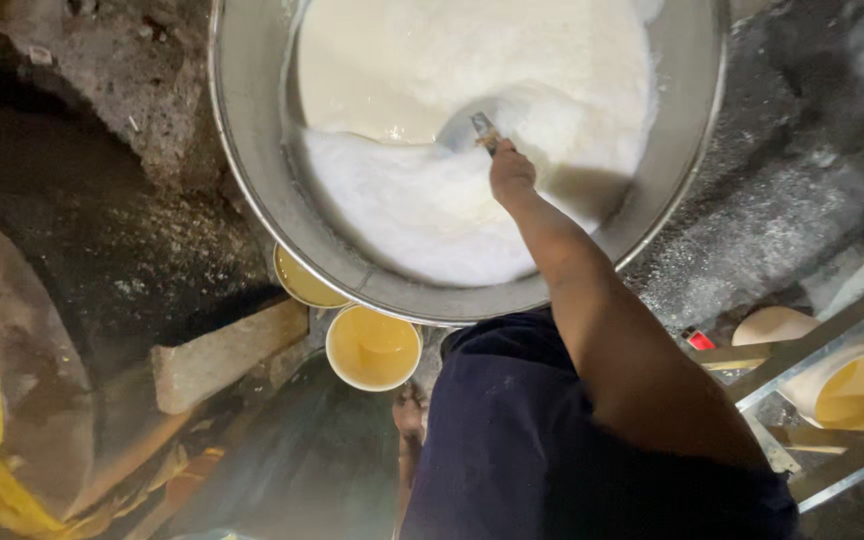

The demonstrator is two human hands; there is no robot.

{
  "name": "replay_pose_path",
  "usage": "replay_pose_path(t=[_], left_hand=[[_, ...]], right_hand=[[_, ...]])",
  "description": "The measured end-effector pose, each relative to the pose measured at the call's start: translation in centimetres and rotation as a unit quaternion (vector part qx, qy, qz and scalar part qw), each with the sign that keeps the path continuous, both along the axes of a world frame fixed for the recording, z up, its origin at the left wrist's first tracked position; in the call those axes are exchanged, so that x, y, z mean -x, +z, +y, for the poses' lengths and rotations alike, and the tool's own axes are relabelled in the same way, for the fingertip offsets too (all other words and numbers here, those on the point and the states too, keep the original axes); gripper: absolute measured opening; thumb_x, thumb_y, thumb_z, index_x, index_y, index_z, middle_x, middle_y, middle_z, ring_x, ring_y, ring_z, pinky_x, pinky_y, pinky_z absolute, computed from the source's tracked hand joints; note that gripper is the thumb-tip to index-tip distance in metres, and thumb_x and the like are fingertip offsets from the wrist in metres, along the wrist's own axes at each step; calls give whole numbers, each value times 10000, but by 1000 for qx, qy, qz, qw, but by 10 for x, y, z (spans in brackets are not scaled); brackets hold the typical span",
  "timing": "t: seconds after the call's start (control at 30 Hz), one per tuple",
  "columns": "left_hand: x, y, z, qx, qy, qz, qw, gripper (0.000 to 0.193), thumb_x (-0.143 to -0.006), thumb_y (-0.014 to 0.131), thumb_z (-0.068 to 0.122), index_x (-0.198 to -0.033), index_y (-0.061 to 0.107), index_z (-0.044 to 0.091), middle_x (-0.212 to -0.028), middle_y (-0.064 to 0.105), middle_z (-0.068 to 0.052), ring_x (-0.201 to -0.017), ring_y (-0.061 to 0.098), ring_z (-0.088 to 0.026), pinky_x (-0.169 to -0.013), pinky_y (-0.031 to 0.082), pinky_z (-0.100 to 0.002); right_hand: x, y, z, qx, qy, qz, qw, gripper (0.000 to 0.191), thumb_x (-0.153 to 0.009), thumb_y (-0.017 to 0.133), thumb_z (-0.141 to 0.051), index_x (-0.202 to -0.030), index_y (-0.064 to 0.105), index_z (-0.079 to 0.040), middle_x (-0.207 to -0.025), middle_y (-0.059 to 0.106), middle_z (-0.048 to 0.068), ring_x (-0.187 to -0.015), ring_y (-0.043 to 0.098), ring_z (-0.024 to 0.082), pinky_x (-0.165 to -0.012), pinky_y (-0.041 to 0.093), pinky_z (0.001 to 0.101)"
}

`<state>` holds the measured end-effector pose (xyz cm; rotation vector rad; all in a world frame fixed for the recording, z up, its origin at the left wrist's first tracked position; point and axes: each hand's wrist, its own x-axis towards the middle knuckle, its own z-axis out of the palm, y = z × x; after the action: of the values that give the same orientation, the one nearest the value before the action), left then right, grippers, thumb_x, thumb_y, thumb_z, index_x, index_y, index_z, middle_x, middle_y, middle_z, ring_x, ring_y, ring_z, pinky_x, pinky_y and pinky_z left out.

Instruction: The person ladles yellowish whey from a large basin and pours it into bowls, then uses a flat skimmer to repeatedly skim white foam off the surface of the curds in the basin, working around the rim while steadying the basin with the other hand.

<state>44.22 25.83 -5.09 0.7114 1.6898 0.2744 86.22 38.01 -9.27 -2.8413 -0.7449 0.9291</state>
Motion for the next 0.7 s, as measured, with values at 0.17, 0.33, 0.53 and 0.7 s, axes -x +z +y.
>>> replay_pose_path(t=[0.17, 0.33, 0.53, 0.7], left_hand=[[20, -18, -5, -21, 0, -56, 998, 203, -1033, 612, 274, -1039, 638, 73, -855, 590, -7, -721, 557, -126, -610, 468, -283], [15, -23, 16, -111, 19, -186, 976, 211, -1047, 617, 295, -1007, 637, 88, -890, 591, 9, -759, 563, -113, -641, 485, -277], [7, -28, 75, -169, -91, -20, 981, 422, -1004, 650, 262, -1361, 621, 40, -981, 673, -69, -864, 613, -139, -733, 489, -270], [-18, -26, 116, -220, -79, -46, 971, 566, -1019, 644, 217, -1501, 430, 10, -1190, 671, -95, -1061, 630, -166, -944, 502, -289]], right_hand=[[-14, -2, -67, 16, 43, -67, 997, 312, -993, 533, -146, -1235, 466, 38, -1113, 707, 258, -1023, 721, 387, -855, 588, 490], [-43, 16, -135, 52, 97, -93, 990, 351, -923, 600, -121, -1221, 512, 44, -1067, 685, 244, -959, 711, 373, -823, 584, 491], [-76, 106, -163, 47, 100, -17, 994, 726, -825, 704, -101, -1420, 340, 99, -1197, 566, 297, -1044, 616, 449, -936, 494, 538], [-91, 158, -116, 15, 32, 108, 994, 632, -867, 656, -103, -1437, 407, 7, -1140, 633, 221, -991, 670, 382, -844, 564, 511]])
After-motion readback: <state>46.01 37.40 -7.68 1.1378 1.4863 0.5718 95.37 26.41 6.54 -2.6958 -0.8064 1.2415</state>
